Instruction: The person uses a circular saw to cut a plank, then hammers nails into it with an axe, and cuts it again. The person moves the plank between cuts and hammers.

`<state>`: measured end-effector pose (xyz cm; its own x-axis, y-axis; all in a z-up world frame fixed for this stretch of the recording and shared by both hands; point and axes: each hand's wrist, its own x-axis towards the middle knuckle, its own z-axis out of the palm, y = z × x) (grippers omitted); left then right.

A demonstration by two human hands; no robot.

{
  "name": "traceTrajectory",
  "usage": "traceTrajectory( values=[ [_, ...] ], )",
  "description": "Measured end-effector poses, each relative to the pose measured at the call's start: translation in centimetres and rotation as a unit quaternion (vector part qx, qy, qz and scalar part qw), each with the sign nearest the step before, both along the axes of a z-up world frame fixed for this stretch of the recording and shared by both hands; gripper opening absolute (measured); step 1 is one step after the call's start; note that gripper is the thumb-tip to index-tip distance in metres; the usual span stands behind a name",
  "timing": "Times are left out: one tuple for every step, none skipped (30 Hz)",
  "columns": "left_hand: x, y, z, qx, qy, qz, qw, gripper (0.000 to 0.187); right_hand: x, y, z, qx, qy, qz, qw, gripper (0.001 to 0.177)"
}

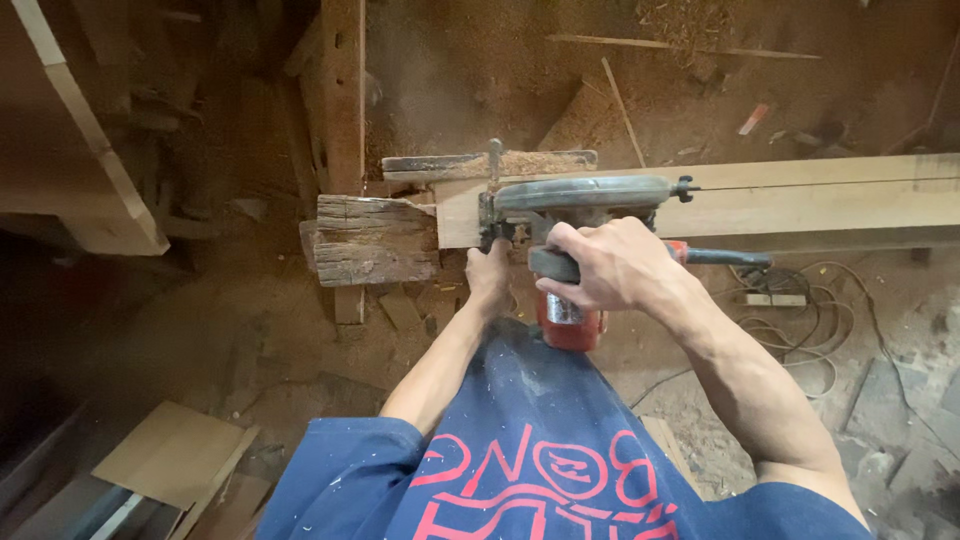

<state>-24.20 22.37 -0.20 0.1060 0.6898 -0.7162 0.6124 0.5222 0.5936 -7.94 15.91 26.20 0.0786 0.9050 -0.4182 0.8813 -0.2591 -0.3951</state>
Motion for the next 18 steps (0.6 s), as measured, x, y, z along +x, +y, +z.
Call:
traceTrajectory(
  values=[
    [-0.3,0.3,-0.3,0.036,0.003,-0.014,0.999,0.065,-0.3,0.2,0.0,0.001,0.003,0.002,1.000,0.053],
    [-0.5,0.5,-0.5,0.036,0.001,-0.008,0.999,0.064,-0.5,0.5,0.0,0.002,0.007,0.005,1.000,0.053],
    [-0.7,0.7,-0.5,0.037,0.000,-0.003,0.999,0.063,-0.6,0.8,0.0,0.001,0.005,0.008,1.000,0.053],
    [-1.0,0.9,-0.4,0.038,0.000,0.000,0.999,0.061,-0.9,1.0,-0.1,0.001,0.004,0.010,1.000,0.053],
    [-1.3,1.1,-0.2,0.006,-0.018,0.024,1.000,0.059,-1.1,1.2,-0.1,0.000,0.003,0.011,1.000,0.053],
    [-1.7,1.3,0.1,-0.028,-0.036,0.043,0.998,0.056,-1.4,1.4,-0.2,0.000,0.003,0.022,1.000,0.053],
    [-2.0,1.6,0.5,-0.061,-0.053,0.063,0.995,0.054,-1.7,1.7,-0.3,0.000,0.002,0.033,0.999,0.054],
    [-2.3,1.8,0.9,-0.030,-0.053,0.045,0.997,0.049,-1.8,1.9,-0.4,-0.003,0.002,0.039,0.999,0.054],
    [-2.5,2.0,1.2,0.002,-0.054,0.026,0.998,0.045,-1.8,2.2,-0.6,-0.004,0.007,0.048,0.999,0.054],
    [-2.6,2.1,1.4,0.029,-0.057,0.006,0.998,0.042,-2.0,2.3,-0.9,-0.007,0.011,0.054,0.998,0.054],
    [-2.7,2.3,1.5,0.011,-0.119,0.040,0.992,0.039,-2.0,2.4,-1.1,-0.011,0.015,0.059,0.998,0.054],
    [-2.8,2.6,1.6,-0.009,-0.180,0.072,0.981,0.036,-2.1,2.5,-1.3,0.006,0.030,0.057,0.998,0.054],
    [-2.9,2.8,1.7,-0.031,-0.238,0.106,0.965,0.034,-2.2,2.6,-1.5,0.024,0.043,0.054,0.997,0.053],
    [-3.1,3.1,1.7,-0.025,-0.191,0.082,0.978,0.034,-2.5,2.6,-1.6,0.045,0.054,0.051,0.996,0.053],
    [-3.5,3.2,1.8,-0.018,-0.145,0.058,0.988,0.037,-2.8,2.5,-1.7,0.042,0.053,0.048,0.997,0.053],
    [-3.6,3.7,1.8,-0.007,-0.100,0.034,0.994,0.041,-3.0,2.6,-1.8,0.041,0.051,0.048,0.997,0.052],
    [-3.8,4.1,1.9,-0.014,-0.106,0.025,0.994,0.041,-3.3,2.7,-1.8,0.041,0.049,0.047,0.997,0.052],
    [-4.1,4.4,2.0,-0.022,-0.111,0.020,0.993,0.042,-3.5,2.9,-1.9,0.046,0.053,0.045,0.997,0.052]
  ],
)
